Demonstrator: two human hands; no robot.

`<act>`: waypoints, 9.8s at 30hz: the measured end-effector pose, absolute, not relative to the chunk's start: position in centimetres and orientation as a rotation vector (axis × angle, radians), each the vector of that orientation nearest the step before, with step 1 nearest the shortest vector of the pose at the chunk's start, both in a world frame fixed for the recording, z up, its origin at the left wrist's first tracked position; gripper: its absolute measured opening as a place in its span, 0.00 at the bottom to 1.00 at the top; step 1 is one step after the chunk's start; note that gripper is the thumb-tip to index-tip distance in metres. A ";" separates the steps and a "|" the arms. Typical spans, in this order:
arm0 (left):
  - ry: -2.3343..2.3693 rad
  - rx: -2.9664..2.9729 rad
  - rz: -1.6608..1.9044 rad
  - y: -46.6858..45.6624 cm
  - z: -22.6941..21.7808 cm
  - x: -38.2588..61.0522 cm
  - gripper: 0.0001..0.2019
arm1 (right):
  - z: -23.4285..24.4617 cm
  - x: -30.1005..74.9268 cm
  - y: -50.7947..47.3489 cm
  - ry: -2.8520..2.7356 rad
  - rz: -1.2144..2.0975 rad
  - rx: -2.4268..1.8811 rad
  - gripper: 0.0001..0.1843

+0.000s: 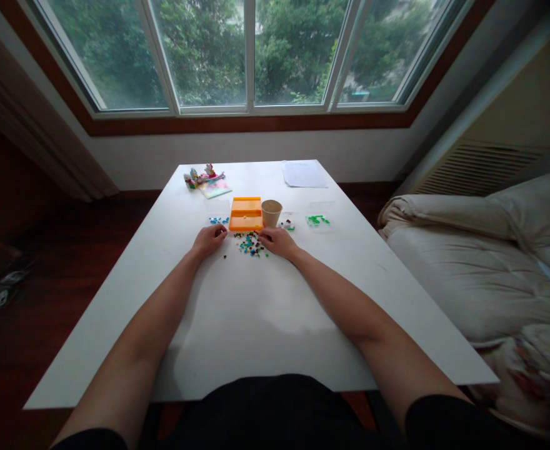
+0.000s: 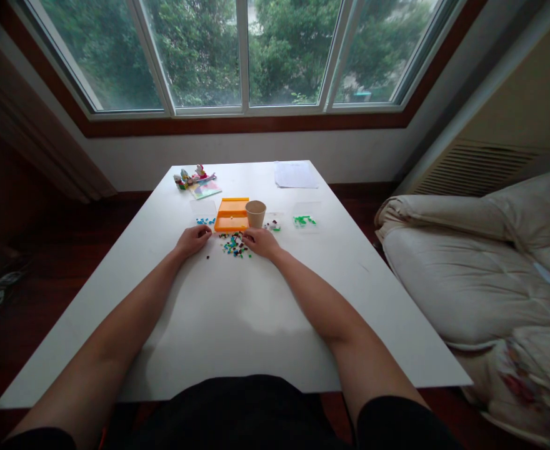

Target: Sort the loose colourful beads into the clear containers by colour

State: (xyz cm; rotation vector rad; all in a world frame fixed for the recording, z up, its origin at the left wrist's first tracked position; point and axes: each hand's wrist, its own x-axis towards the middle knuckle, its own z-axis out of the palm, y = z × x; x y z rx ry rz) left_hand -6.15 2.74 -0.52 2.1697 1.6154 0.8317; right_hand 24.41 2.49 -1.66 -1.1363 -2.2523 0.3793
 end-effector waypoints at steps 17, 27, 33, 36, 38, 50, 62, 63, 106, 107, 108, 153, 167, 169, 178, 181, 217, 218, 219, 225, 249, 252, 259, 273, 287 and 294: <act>1.355 2.658 0.559 1.0 0.3 -1.1 0.21 | -1.3 24.4 2.3 -2.307 0.360 -1.136 0.10; 1.510 2.568 0.664 1.3 -0.4 -2.7 0.14 | -1.8 24.4 2.6 -2.289 0.346 -1.078 0.09; 1.505 2.573 0.629 1.2 -0.2 -2.8 0.11 | -1.9 24.5 2.6 -2.284 0.350 -1.082 0.08; 1.534 2.568 0.624 1.3 -0.3 -3.0 0.10 | -2.0 24.5 2.6 -2.271 0.362 -1.086 0.07; 1.543 2.568 0.627 1.4 -0.5 -3.0 0.09 | -2.0 24.5 2.6 -2.266 0.369 -1.088 0.08; 1.578 2.493 0.691 1.6 -0.4 -3.6 0.09 | -1.9 24.4 2.7 -2.271 0.316 -1.091 0.14; 1.477 2.482 0.682 2.1 -0.8 -4.2 0.10 | -1.8 24.7 2.5 -2.288 0.267 -1.130 0.12; 1.472 2.482 0.684 2.1 -0.9 -4.2 0.10 | -1.8 24.7 2.5 -2.292 0.267 -1.125 0.12; 1.699 2.217 0.852 2.9 -0.7 -5.5 0.15 | -2.2 24.7 3.1 -2.211 0.362 -1.148 0.07; 1.698 2.218 0.850 2.9 -0.7 -5.5 0.15 | -2.3 24.7 3.1 -2.208 0.364 -1.147 0.06; 1.695 2.220 0.847 2.9 -0.7 -5.5 0.15 | -2.3 24.7 3.1 -2.210 0.361 -1.144 0.06; 1.502 2.389 0.679 2.2 -1.0 -3.9 0.16 | -0.8 25.5 2.6 -1.819 0.292 -1.187 0.06; 1.372 2.540 0.564 0.9 -0.2 -2.4 0.17 | -1.3 27.1 3.7 -1.627 0.227 -1.324 0.11; 1.304 2.583 0.564 0.5 -0.1 -1.8 0.18 | -1.5 26.4 3.3 -1.775 0.257 -1.255 0.10; 1.335 2.520 0.618 0.5 -0.8 -1.3 0.18 | -2.8 24.7 3.2 -2.266 0.300 -0.997 0.11; 1.341 2.503 0.627 0.6 -0.9 -1.4 0.17 | -2.8 24.5 3.1 -2.311 0.312 -0.947 0.13; 1.244 2.498 0.668 0.7 -0.5 -1.5 0.13 | -2.9 24.0 3.0 -2.404 0.321 -0.833 0.15; 1.243 2.495 0.667 0.6 -0.4 -1.5 0.13 | -2.8 24.0 3.0 -2.409 0.318 -0.825 0.15; 1.243 2.490 0.664 0.6 -0.3 -1.5 0.13 | -2.8 24.0 3.0 -2.416 0.317 -0.819 0.15; 1.260 2.478 0.658 0.6 -0.3 -1.4 0.13 | -2.6 23.9 2.9 -2.395 0.336 -0.863 0.12; 1.243 2.476 0.681 1.0 -1.0 -1.6 0.13 | -2.6 23.8 2.9 -2.354 0.437 -0.928 0.05; 1.250 2.470 0.667 0.9 -1.0 -1.6 0.13 | -2.6 23.7 3.0 -2.335 0.470 -0.953 0.03; 1.249 2.471 0.685 0.9 -0.9 -1.6 0.13 | -2.6 23.5 2.8 -2.283 0.471 -1.025 0.03; 1.230 2.465 0.696 0.9 -1.0 -1.6 0.13 | -2.8 23.7 2.9 -2.274 0.463 -0.981 0.06; 1.246 2.479 0.697 0.9 -0.9 -1.6 0.13 | -2.5 24.1 2.9 -2.319 0.503 -0.889 0.06; 1.233 2.486 0.695 0.8 -0.7 -1.6 0.13 | -2.7 24.0 3.0 -2.311 0.481 -0.917 0.06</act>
